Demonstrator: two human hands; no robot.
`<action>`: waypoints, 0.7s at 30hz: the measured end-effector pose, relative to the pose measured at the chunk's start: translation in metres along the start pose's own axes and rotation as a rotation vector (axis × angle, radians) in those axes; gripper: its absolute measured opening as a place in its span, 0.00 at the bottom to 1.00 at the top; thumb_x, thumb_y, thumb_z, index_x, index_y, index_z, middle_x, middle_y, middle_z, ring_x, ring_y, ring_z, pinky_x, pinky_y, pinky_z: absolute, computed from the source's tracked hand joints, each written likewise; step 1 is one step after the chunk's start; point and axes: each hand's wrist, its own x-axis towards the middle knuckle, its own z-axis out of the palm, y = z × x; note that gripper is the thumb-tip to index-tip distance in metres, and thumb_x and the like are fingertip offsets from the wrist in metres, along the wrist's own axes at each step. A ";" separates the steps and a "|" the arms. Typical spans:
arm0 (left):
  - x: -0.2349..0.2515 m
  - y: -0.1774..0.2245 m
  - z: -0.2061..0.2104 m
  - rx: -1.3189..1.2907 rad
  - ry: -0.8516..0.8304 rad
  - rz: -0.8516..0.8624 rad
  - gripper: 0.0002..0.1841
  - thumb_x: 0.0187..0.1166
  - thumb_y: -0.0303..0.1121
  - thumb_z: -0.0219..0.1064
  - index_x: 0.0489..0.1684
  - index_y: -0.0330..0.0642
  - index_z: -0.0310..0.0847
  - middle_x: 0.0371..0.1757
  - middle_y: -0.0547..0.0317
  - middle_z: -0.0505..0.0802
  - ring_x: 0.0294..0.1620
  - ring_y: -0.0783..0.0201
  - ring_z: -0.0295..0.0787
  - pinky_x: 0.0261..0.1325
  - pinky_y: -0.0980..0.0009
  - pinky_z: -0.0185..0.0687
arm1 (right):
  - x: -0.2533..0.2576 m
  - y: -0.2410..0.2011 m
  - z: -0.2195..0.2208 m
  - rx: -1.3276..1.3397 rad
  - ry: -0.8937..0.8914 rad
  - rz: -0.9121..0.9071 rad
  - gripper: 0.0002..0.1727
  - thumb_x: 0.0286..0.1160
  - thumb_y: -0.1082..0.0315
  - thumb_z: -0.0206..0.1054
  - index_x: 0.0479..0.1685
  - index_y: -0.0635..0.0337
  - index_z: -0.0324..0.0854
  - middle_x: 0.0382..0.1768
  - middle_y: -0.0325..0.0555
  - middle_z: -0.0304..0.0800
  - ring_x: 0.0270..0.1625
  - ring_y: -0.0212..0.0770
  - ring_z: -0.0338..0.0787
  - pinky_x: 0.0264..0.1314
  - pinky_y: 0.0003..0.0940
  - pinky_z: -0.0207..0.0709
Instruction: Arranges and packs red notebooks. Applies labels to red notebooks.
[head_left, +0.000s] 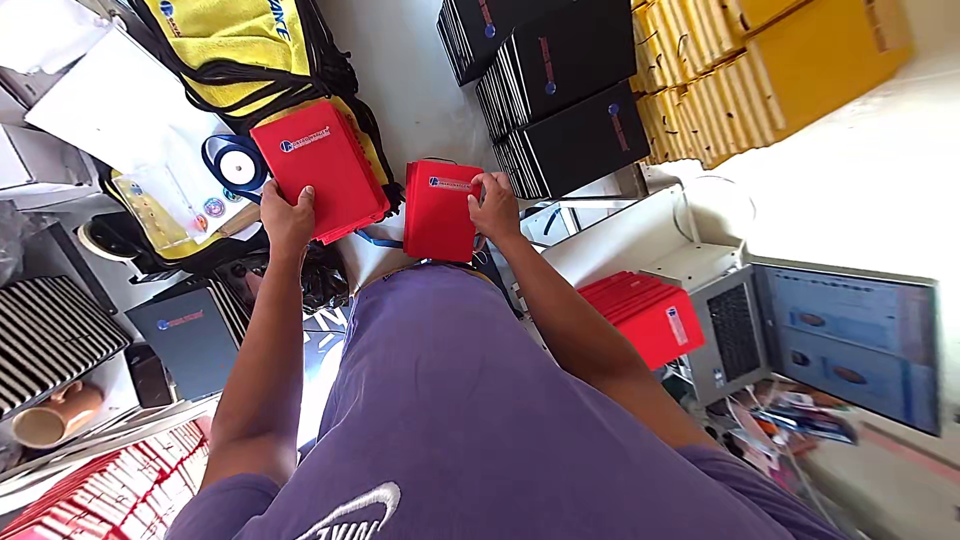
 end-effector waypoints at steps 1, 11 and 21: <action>0.001 -0.001 0.000 0.021 0.000 0.010 0.28 0.79 0.39 0.71 0.75 0.36 0.72 0.62 0.41 0.89 0.64 0.52 0.89 0.70 0.48 0.82 | 0.000 -0.001 0.000 -0.004 0.001 0.008 0.19 0.73 0.64 0.71 0.63 0.55 0.85 0.67 0.57 0.81 0.56 0.54 0.90 0.55 0.52 0.87; -0.020 0.018 0.004 0.346 0.085 0.156 0.46 0.69 0.44 0.76 0.89 0.37 0.58 0.86 0.28 0.63 0.83 0.31 0.64 0.79 0.38 0.69 | 0.005 -0.004 -0.002 0.012 -0.030 0.061 0.18 0.70 0.64 0.72 0.60 0.54 0.87 0.66 0.56 0.82 0.59 0.54 0.89 0.55 0.55 0.86; -0.063 0.099 0.093 0.327 -0.394 0.727 0.19 0.79 0.35 0.68 0.68 0.43 0.83 0.75 0.46 0.83 0.80 0.45 0.75 0.81 0.47 0.73 | 0.019 -0.001 -0.008 0.114 -0.153 0.154 0.21 0.67 0.67 0.74 0.61 0.57 0.85 0.68 0.60 0.79 0.67 0.58 0.84 0.64 0.57 0.82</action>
